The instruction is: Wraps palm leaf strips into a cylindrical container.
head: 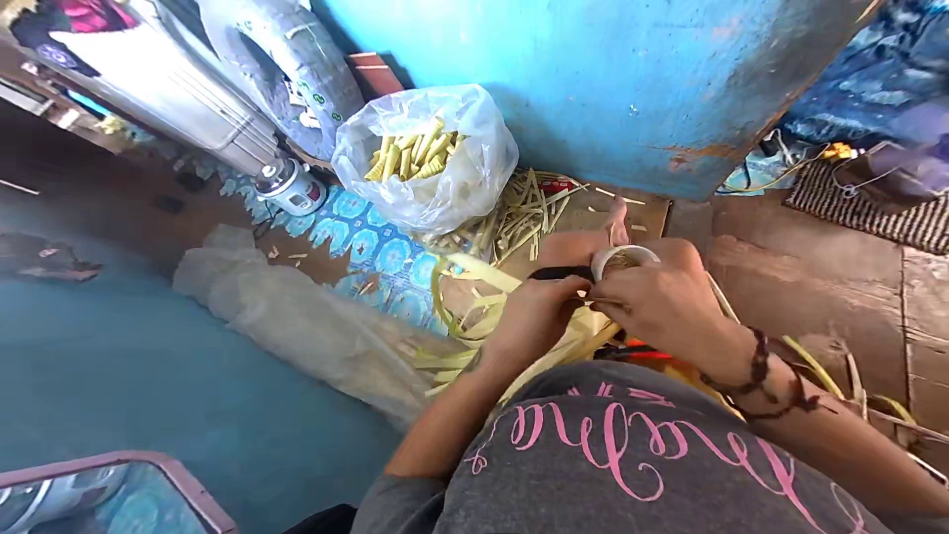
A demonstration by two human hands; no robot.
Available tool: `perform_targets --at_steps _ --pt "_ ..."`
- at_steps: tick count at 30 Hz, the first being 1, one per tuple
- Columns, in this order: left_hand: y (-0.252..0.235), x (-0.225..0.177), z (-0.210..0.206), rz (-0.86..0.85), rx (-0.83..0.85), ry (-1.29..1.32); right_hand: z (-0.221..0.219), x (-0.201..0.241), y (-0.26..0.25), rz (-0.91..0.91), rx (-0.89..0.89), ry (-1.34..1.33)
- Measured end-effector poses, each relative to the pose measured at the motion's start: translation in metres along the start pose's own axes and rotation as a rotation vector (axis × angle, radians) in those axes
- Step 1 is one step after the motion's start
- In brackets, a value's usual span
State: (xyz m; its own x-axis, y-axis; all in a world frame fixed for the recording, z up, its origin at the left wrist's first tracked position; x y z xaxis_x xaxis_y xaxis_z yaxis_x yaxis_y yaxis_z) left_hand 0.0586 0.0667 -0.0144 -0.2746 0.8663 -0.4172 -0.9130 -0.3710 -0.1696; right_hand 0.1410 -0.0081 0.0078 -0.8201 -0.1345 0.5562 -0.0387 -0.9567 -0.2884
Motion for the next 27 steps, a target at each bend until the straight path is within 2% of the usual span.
perform_targets --at_steps 2,4,6,8,11,14,17,20,22,24,27 --pt "-0.006 0.013 0.004 0.053 0.033 0.028 0.021 -0.013 -0.001 -0.036 -0.103 -0.081" --pt "-0.007 0.015 0.023 0.047 -0.087 0.15 0.04 -0.022 -0.003 -0.065 -0.217 -0.315" --pt "-0.005 -0.004 0.043 -0.022 -0.252 0.452 0.047 -0.014 -0.007 -0.019 -0.358 -0.724" --pt "-0.003 -0.017 0.053 -0.014 -0.325 0.727 0.052 -0.003 -0.01 0.061 -0.523 -0.948" --pt "0.0 -0.024 0.063 -0.02 -0.355 0.964 0.074 0.018 -0.01 0.242 -0.698 -0.856" --pt "0.004 -0.036 0.071 -0.102 -0.314 1.082 0.09 0.048 -0.007 0.463 -0.71 -0.567" --pt "0.006 -0.032 0.077 -0.072 -0.365 1.042 0.087 0.059 -0.007 0.503 -0.619 -0.529" --pt "0.005 -0.031 0.078 -0.072 -0.387 0.958 0.081 0.048 -0.013 0.379 -0.501 -0.692" --pt "0.005 -0.033 0.078 -0.085 -0.403 0.866 0.078 0.038 -0.017 0.257 -0.488 -0.698" --pt "0.007 -0.037 0.083 -0.12 -0.45 0.645 0.078 0.035 -0.018 0.199 -0.51 -0.632" --pt "0.011 -0.045 0.094 -0.162 -0.557 0.306 0.075 0.033 -0.016 0.203 -0.527 -0.611"
Point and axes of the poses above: each hand's wrist, its own y-axis away from the middle knuckle, its own z-axis out of the back of the hand, x = y × z, the point moved 10 cm from there along -y, towards the middle knuckle, and after that the axes turned 11 degrees about -y, right-handed, at the moved point
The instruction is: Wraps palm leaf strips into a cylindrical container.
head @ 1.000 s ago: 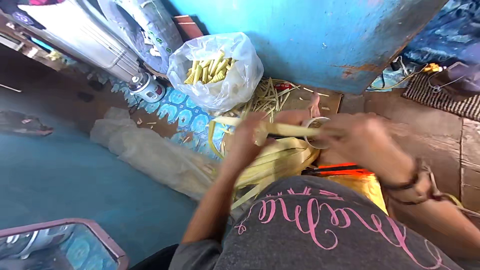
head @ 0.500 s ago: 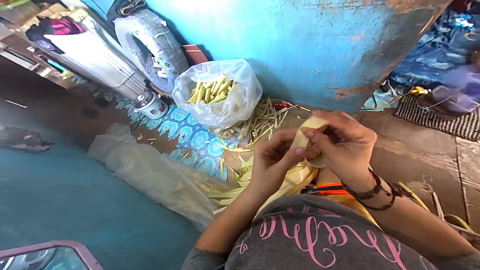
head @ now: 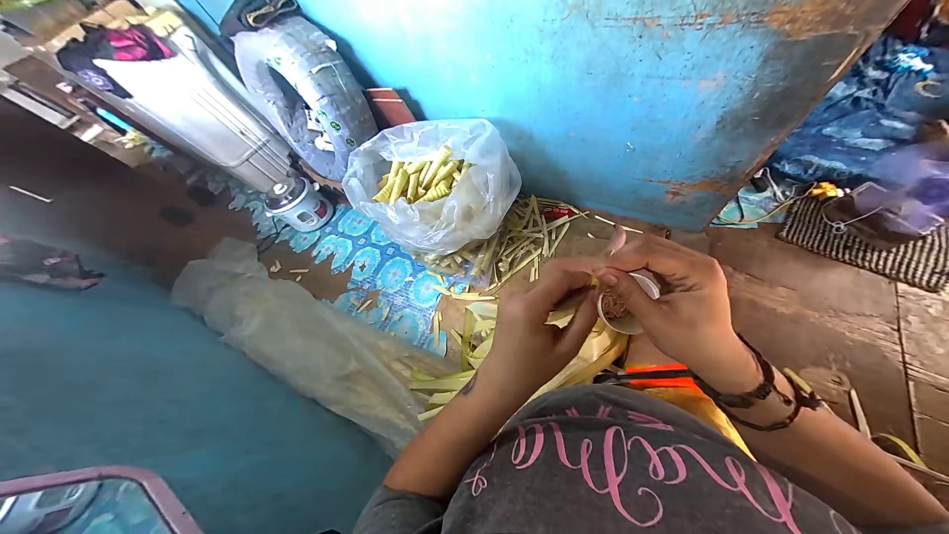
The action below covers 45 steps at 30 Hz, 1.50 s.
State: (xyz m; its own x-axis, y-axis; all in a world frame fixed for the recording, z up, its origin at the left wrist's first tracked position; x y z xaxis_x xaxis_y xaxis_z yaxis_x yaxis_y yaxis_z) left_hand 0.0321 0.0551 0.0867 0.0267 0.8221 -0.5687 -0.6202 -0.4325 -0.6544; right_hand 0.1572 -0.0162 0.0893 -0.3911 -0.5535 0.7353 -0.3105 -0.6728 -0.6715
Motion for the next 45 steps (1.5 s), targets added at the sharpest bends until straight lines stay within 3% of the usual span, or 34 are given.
perform_targets --at_steps 4,8,10,13,18,22,25,28,31,34,37,39,41,43,45 --pt "0.0 0.02 0.0 0.144 -0.015 0.235 -0.007 -0.016 0.009 -0.12 0.018 -0.202" --pt "0.009 0.049 -0.023 0.456 0.118 0.539 0.003 0.002 0.012 0.114 -0.093 -0.106" --pt "0.014 0.043 -0.027 0.505 0.186 0.608 0.007 0.016 0.011 0.252 -0.1 0.033" --pt "0.011 0.026 -0.021 0.422 0.18 0.612 0.008 0.019 0.014 0.279 -0.079 0.054" --pt "0.009 0.028 -0.019 0.341 0.151 0.446 0.005 -0.015 0.012 -0.097 -0.01 -0.173" --pt "0.01 0.036 -0.018 0.339 0.107 0.413 0.005 -0.013 0.013 -0.031 -0.011 0.041" --pt "0.011 0.042 -0.012 0.344 0.02 0.381 0.003 -0.027 0.019 -0.138 -0.036 -0.137" --pt "0.008 0.031 -0.01 0.137 -0.06 0.118 0.001 -0.058 0.026 -0.399 -0.147 -0.37" --pt "0.015 0.026 -0.025 -0.037 -0.055 -0.176 0.003 -0.065 0.026 -0.485 -0.158 -0.276" --pt "0.022 0.032 -0.039 -0.063 0.022 -0.16 0.012 -0.059 0.023 -0.401 -0.19 -0.26" --pt "0.019 0.049 -0.033 0.122 -0.023 0.154 0.013 -0.045 0.02 -0.271 -0.223 -0.184" --pt "0.016 0.069 -0.031 0.38 0.005 0.343 0.007 -0.022 0.022 -0.031 -0.176 0.094" --pt "0.014 0.075 -0.03 0.499 0.066 0.409 -0.01 -0.002 0.031 0.256 -0.048 0.386" --pt "0.012 0.062 -0.023 0.454 0.09 0.38 -0.023 0.007 0.041 0.439 0.083 0.483" --pt "0.01 0.038 -0.018 0.358 0.151 0.435 -0.019 0.005 0.04 0.434 0.104 0.378"
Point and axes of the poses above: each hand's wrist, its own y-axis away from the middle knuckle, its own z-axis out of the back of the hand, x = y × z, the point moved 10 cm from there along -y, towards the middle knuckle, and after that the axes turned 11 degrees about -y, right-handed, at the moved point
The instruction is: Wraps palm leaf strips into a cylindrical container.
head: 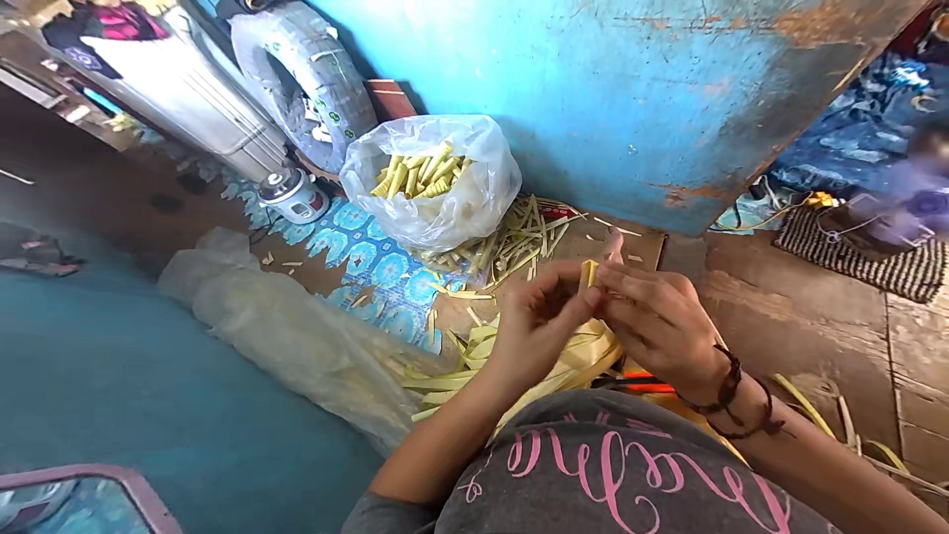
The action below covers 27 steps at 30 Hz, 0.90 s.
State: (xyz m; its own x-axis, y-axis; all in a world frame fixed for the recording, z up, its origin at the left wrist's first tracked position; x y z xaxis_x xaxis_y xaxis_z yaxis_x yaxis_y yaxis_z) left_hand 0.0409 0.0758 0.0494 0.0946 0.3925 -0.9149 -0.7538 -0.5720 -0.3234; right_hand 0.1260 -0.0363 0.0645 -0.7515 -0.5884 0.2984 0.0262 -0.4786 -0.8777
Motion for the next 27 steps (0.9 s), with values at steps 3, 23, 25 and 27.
perform_targets --at_steps 3,23,25,27 --pt "0.003 -0.01 -0.004 -0.054 0.071 -0.034 0.015 -0.022 -0.009 -0.251 -0.098 -0.205" --pt "0.002 -0.002 -0.004 -0.033 0.016 0.142 0.024 0.02 -0.01 -0.122 -0.226 -0.217" --pt "0.007 -0.012 -0.004 -0.188 -0.029 -0.127 0.02 0.002 -0.013 -0.261 -0.191 -0.241" --pt "0.011 -0.02 -0.007 -0.275 -0.028 -0.247 0.014 -0.029 -0.007 -0.524 -0.18 -0.447"
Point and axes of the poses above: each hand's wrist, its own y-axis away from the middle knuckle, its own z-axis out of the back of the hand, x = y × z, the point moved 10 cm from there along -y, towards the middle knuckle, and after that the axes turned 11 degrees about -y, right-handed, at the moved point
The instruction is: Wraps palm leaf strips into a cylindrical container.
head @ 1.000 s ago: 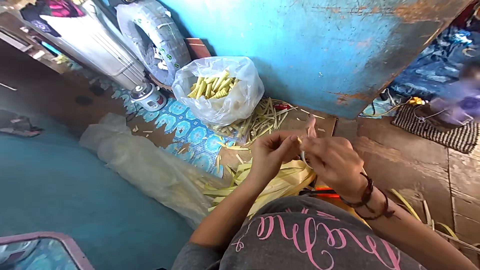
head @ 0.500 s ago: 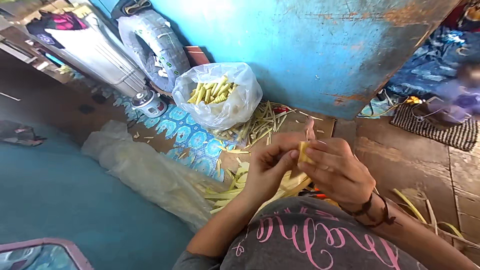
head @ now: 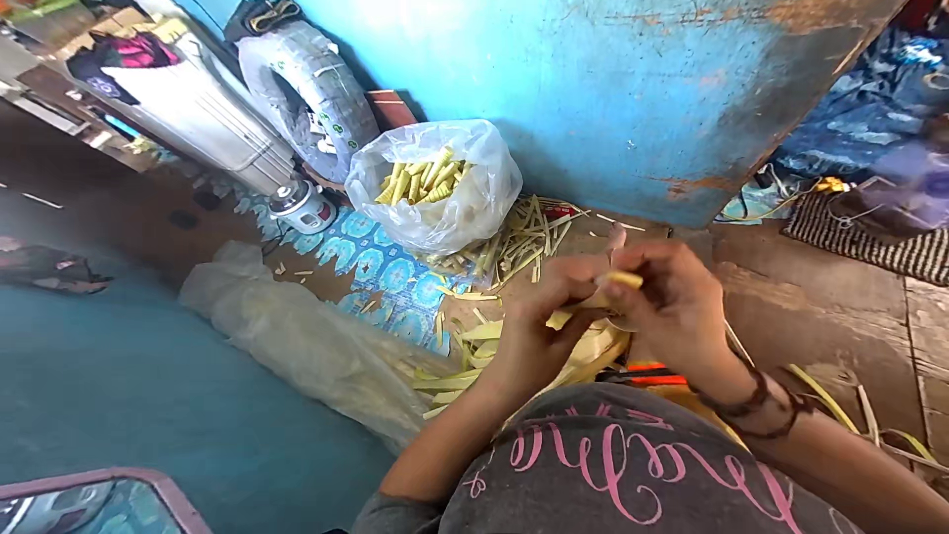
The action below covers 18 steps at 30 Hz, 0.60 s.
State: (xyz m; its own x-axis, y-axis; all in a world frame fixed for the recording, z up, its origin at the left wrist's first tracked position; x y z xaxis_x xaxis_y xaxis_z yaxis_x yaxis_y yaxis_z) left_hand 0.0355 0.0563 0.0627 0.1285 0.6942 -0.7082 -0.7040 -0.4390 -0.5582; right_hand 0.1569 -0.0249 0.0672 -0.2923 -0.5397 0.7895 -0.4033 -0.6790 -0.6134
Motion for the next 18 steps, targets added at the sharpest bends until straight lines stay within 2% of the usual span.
perform_targets --at_steps 3,5,7,8,10,12,15,18 --pt "0.001 0.0 0.0 -0.021 -0.012 -0.048 0.003 -0.04 -0.001 -0.439 -0.037 -0.375" --pt "0.001 0.001 -0.002 -0.014 -0.009 -0.071 -0.004 -0.051 0.006 -0.584 0.006 -0.427" --pt "0.001 0.007 -0.007 0.038 0.024 -0.1 -0.016 -0.054 0.014 -0.675 0.148 -0.383" --pt "0.002 0.013 -0.01 0.08 0.057 -0.11 -0.018 -0.054 0.018 -0.692 0.221 -0.367" --pt "0.005 0.023 -0.018 0.139 0.136 -0.104 -0.009 -0.052 0.017 -0.614 0.288 -0.235" --pt "0.007 0.026 -0.022 0.145 0.167 -0.081 0.005 -0.05 0.011 -0.544 0.236 -0.146" --pt "0.007 0.026 -0.015 0.126 0.036 -0.003 0.008 -0.061 0.018 -0.684 0.077 -0.329" --pt "0.008 0.028 -0.016 0.174 0.034 0.036 -0.004 -0.066 0.028 -0.681 0.139 -0.333"
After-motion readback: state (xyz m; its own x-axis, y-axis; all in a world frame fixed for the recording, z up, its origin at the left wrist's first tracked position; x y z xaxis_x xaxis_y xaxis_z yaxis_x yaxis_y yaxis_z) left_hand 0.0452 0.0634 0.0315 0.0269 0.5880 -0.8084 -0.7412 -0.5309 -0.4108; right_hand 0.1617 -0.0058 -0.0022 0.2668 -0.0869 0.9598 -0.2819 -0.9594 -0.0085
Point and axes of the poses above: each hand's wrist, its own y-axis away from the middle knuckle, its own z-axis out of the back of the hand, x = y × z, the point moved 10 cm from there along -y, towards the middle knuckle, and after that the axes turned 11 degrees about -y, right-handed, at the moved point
